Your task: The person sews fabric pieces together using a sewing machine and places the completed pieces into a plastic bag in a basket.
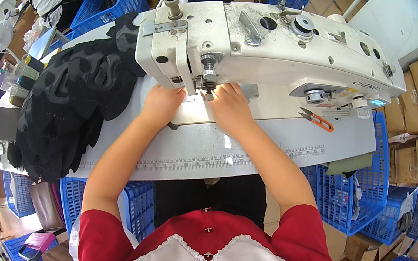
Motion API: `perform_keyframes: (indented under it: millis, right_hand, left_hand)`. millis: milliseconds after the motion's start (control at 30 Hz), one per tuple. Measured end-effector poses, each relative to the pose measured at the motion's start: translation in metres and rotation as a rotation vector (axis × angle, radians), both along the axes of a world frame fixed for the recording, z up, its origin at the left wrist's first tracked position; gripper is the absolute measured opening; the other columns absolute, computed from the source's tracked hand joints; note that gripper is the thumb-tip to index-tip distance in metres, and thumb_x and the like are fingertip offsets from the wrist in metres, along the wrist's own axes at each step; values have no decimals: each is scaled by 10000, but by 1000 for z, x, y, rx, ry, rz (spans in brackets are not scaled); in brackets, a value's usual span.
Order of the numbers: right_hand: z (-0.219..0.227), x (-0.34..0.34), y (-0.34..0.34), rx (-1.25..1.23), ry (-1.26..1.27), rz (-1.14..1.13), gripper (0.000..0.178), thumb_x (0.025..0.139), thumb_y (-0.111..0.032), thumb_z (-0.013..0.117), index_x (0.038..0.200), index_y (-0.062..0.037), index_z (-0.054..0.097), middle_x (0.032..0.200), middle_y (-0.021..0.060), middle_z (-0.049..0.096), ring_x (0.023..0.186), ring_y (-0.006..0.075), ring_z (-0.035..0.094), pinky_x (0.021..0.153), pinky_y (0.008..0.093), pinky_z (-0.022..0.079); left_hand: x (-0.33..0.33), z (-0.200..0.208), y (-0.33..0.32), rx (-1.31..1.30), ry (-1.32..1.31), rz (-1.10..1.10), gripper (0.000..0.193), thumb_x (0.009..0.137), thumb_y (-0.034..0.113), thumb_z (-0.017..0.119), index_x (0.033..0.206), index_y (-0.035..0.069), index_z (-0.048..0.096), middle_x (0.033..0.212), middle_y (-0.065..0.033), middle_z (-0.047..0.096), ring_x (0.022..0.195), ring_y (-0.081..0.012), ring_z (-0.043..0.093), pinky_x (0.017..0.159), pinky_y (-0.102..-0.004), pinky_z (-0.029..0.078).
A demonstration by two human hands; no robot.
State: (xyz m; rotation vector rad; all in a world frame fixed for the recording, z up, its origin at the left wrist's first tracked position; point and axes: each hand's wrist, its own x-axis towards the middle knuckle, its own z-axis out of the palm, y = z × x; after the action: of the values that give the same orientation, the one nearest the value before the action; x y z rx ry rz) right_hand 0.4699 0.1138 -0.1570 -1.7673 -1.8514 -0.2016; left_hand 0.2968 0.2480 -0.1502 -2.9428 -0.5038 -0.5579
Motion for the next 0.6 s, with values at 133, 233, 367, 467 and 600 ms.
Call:
perform_keyframes:
  millis: [133,233,367,467,600]
  right_hand:
    - [3,1,0,-49,-32,10,201,765,-69,568,926,-79,687,954,94,615,1070,282,540,992,372,418]
    - [4,1,-1,-32,-30,-8,188,767,-80,569,918,-82,681,952,91,616,1066,278,541,994,369,414]
    - [2,0,2,28,-65,7,197,762,-83,575,931,-81,677,956,88,616,1061,277,544,995,364,412]
    - [-2,-1,2,59,-15,38,161,773,-100,584,894,-65,684,1012,112,628,1108,292,536,1027,403,388]
    - [-3,-4,2,-147,-45,-23,128,814,-131,614,790,-28,688,1229,176,571,1246,326,460,1082,496,316]
  left_hand:
    - [1,2,5,-116,35,34,114,792,89,595,877,32,645,878,-111,652,859,-310,639,716,-432,513]
    - [2,11,6,-144,30,-35,101,807,70,579,882,27,630,921,-128,656,888,-329,639,750,-436,516]
    - [2,18,14,-8,9,-82,117,815,70,575,905,23,632,945,-133,654,896,-336,643,749,-428,528]
    - [5,10,12,-52,154,53,140,801,67,578,910,22,654,933,-144,663,886,-337,651,735,-430,535]
    - [10,-11,-2,45,258,272,122,764,94,625,850,35,687,917,-140,686,903,-299,666,715,-374,532]
